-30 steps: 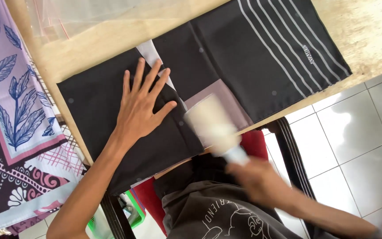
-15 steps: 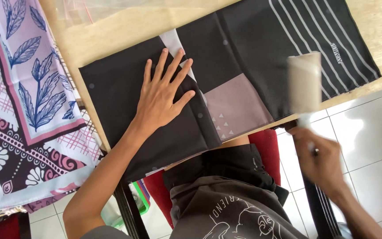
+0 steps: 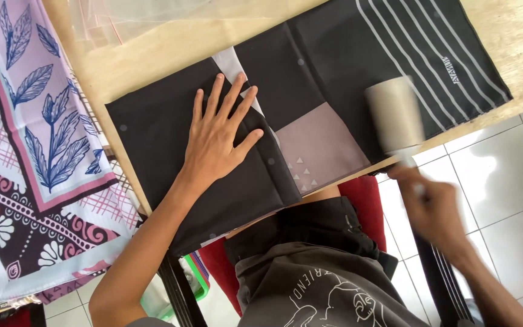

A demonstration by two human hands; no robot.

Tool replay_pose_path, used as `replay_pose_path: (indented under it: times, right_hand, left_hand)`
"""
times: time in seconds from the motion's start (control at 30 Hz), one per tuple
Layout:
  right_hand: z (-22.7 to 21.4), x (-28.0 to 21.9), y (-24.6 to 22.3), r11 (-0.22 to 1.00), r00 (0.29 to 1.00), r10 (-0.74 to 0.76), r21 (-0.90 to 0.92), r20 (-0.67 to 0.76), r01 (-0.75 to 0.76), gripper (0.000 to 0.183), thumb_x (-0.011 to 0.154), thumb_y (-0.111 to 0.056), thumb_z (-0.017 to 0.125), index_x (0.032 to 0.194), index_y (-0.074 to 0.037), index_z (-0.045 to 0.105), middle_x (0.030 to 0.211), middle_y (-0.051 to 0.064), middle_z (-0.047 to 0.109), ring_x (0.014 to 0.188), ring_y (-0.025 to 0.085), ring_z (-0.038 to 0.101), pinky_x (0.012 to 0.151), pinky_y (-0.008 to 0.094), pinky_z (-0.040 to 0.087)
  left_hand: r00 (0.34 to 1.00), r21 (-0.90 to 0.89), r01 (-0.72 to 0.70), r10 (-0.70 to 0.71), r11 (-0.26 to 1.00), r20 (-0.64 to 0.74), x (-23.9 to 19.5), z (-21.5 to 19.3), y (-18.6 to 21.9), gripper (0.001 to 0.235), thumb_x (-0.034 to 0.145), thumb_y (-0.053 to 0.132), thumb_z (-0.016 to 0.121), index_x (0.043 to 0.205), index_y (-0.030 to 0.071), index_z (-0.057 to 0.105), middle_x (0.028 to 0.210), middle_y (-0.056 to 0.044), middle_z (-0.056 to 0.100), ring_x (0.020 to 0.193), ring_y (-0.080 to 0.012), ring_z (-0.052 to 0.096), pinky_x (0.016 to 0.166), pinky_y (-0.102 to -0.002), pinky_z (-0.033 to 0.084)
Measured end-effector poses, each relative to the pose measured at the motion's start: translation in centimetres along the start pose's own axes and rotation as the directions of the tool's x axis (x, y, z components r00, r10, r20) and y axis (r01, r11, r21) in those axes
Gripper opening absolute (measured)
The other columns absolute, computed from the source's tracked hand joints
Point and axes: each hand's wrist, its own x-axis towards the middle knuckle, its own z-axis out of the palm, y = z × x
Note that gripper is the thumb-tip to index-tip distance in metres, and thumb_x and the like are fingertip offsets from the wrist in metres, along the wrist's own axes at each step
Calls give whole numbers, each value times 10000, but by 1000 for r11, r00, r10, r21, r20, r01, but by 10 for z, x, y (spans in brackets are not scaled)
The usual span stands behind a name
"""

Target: The person uses a lint roller to clean a black piece of clothing laid out on a wooden table. They roll the tool back and forth across the fabric surface to remove lint, then fold the garment and continue cleaning the folded sections.

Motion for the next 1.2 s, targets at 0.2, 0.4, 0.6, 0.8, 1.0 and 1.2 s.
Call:
replay_pose_path:
  times: [0.2,0.4,0.6,0.8,1.0,1.2]
  right_hand:
    - [23,-8,23,942,957,-289,169,-39,291,360,734,199,282,624,-101,446,644,43,519,1107,281,730,811,314,501]
    - [48,0,-41,903,867,-412,257,282,345,221,927,1,562,1040,-73,736,844,36,798,611,155,738,578,301,572]
    - [-17,28,14,997,997,-72,20,10,72,409,1093,-84,330,1188,-41,726,922,52,788,749,95,694,785,253,548]
    - [-53,23,29,985,982,24,-162,-185,-55,255,1088,-2,481,1136,-77,720,604,29,412,541,121,285,548,311,279]
    - [35,-15,-5,911,853,-405,67,328,407,327,950,-65,495,1183,-144,709,973,58,788,782,200,770,733,345,593]
    - [45,-14,-33,896,855,-426,266,296,355,258,967,-49,511,1092,-21,735,1059,91,816,883,240,829,832,368,661]
  left_hand:
    - [1000,11,-1,1,1000,6,1,1,0,664,1093,507,517,1640,181,326,1707,-71,245,1576,-377,200,1242,-648,215]
    - [1000,-14,-1,1,1000,9,2,-1,2,667,1092,535,475,1637,177,331,1707,-69,242,1579,-373,196,1245,-649,209]
    - [1000,-18,7,-7,1000,22,2,-1,1,672,1077,509,511,1636,185,328,1710,-64,243,1574,-389,216,1231,-657,221]
    - [1000,-27,14,-13,1000,28,2,-3,3,670,1075,498,512,1637,186,323,1711,-61,243,1575,-386,210,1235,-651,211]
    - [1000,-7,8,-8,1000,25,2,-2,3,669,1084,551,446,1634,188,331,1706,-72,257,1573,-386,221,1233,-648,217]
    - [1000,-29,17,-16,999,21,2,-2,4,665,1091,546,455,1638,191,324,1709,-63,250,1581,-384,213,1242,-652,218]
